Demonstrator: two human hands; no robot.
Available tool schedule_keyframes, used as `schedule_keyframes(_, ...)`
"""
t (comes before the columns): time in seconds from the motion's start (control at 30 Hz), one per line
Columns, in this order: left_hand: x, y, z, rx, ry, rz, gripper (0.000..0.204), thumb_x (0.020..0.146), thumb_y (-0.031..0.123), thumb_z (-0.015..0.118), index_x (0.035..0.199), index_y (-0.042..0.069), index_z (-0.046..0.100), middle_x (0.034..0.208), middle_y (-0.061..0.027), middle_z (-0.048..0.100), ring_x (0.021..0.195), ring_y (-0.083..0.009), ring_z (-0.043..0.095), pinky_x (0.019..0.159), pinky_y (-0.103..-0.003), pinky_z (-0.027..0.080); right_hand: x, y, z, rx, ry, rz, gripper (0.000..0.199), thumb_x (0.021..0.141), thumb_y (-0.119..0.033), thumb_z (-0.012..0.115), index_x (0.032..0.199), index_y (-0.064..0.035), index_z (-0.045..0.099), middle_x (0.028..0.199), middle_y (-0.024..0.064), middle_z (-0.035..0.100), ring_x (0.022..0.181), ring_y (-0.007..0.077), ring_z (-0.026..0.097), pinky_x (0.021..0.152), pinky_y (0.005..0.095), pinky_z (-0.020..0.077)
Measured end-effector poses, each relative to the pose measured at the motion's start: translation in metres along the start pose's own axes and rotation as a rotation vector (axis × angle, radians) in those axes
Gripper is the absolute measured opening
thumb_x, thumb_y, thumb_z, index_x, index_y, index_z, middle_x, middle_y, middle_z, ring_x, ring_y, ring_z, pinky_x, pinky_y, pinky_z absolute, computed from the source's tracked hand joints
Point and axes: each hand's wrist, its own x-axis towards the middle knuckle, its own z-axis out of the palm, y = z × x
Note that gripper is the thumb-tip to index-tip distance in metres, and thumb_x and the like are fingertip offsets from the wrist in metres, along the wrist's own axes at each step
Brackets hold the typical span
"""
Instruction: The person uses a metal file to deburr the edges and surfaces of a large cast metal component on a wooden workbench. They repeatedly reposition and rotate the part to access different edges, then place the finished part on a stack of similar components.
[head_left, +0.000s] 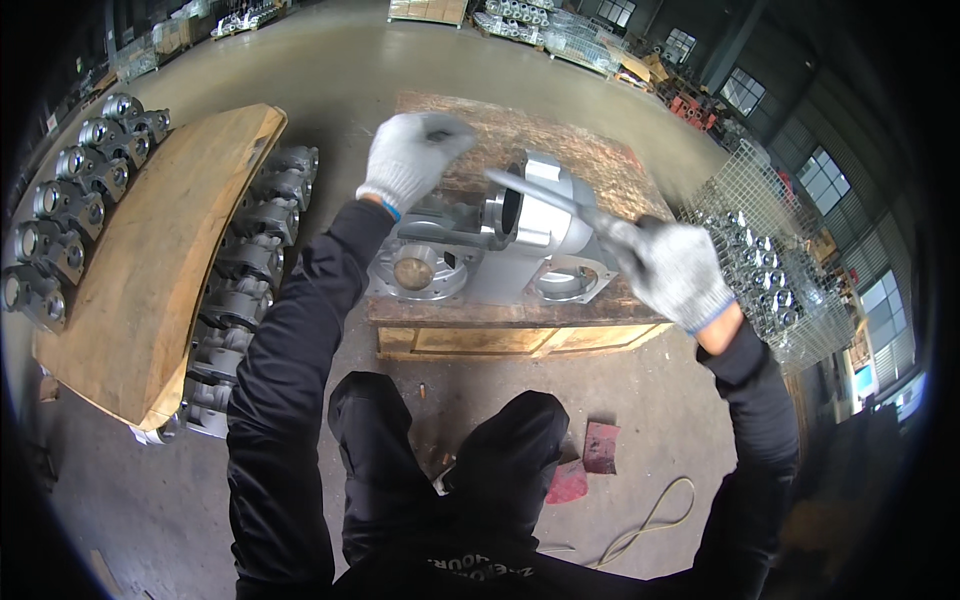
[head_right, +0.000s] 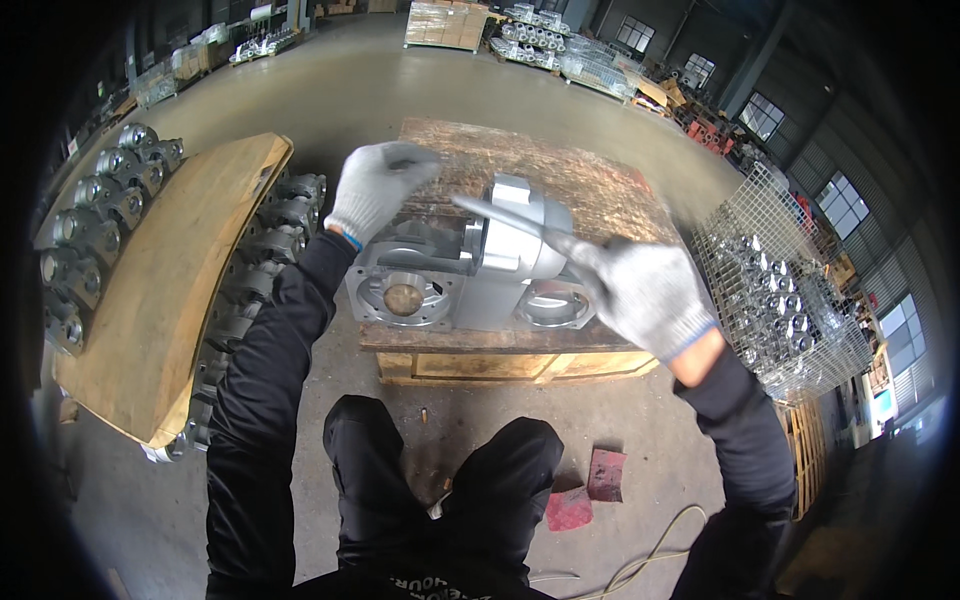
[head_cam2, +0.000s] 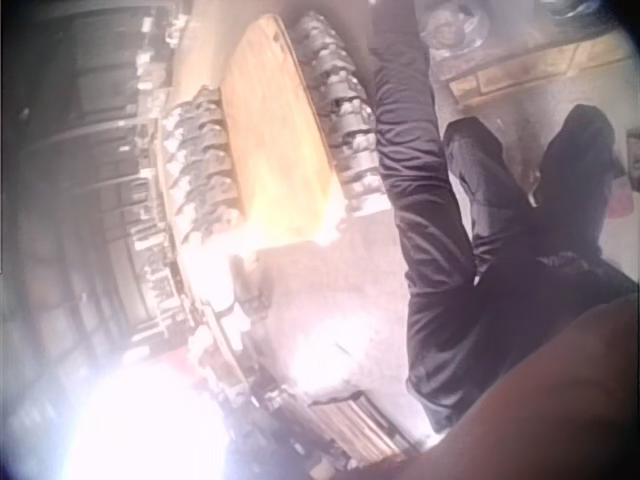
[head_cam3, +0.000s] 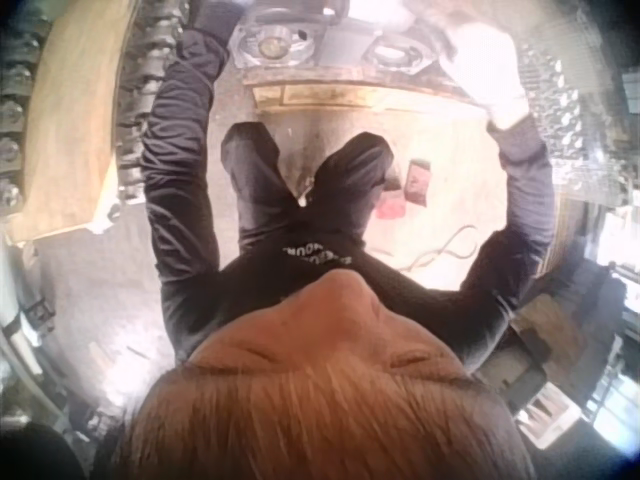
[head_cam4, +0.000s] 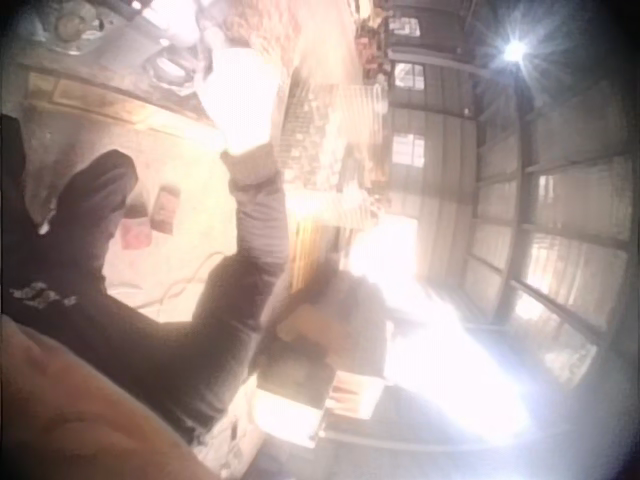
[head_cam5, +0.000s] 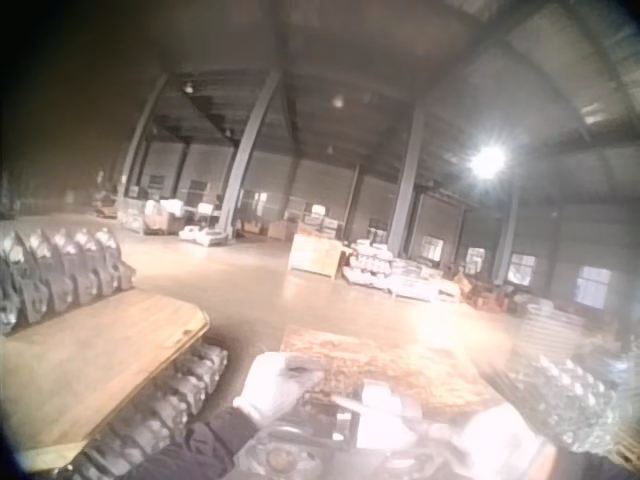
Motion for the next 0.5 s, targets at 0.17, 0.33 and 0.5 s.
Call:
schedule_keyframes(0.17, -0.056, -0.025, 0.007, 0.199, 0.202, -0.037, 0.031, 0.101, 0.033, 0.068, 0.106, 0.004, 0.078, 0.096, -0.0186, 0.076, 0.089, -0.0333, 0.075, 0.082, -0.041, 0.058, 0.023, 0.004, 0.002, 0.08, 0.148, -0.025, 0.03, 0.094, -0.02, 0.068, 0.122, -0.0219, 0.078, 0.067, 0.0098, 0.067, 0.06, 0.0297, 0.068, 0.056, 0.0443, 0.0529)
schedule_keyframes(0.33, -0.111, -0.057, 0.007, 0.745, -0.213, 0.121, 0.041, 0.098, 0.029, 0.066, 0.133, 0.007, 0.066, 0.131, -0.0201, 0.067, 0.129, -0.0354, 0.061, 0.112, -0.047, 0.047, 0.049, -0.01, -0.035, 0.041, -0.156, 0.119, 0.037, 0.092, -0.017, 0.064, 0.126, -0.0212, 0.079, 0.079, 0.0134, 0.074, 0.075, 0.0328, 0.074, 0.066, 0.0446, 0.059)
schedule_keyframes(0.5, -0.119, -0.086, 0.016, 0.686, -0.169, 0.075, 0.052, 0.086, 0.012, 0.067, 0.138, 0.011, 0.066, 0.136, -0.0139, 0.065, 0.138, -0.0331, 0.056, 0.117, -0.046, 0.044, 0.087, -0.023, -0.067, 0.024, -0.445, 0.088, 0.034, 0.099, -0.022, 0.058, 0.126, -0.0222, 0.078, 0.089, 0.0126, 0.078, 0.083, 0.0317, 0.076, 0.082, 0.0449, 0.0611)
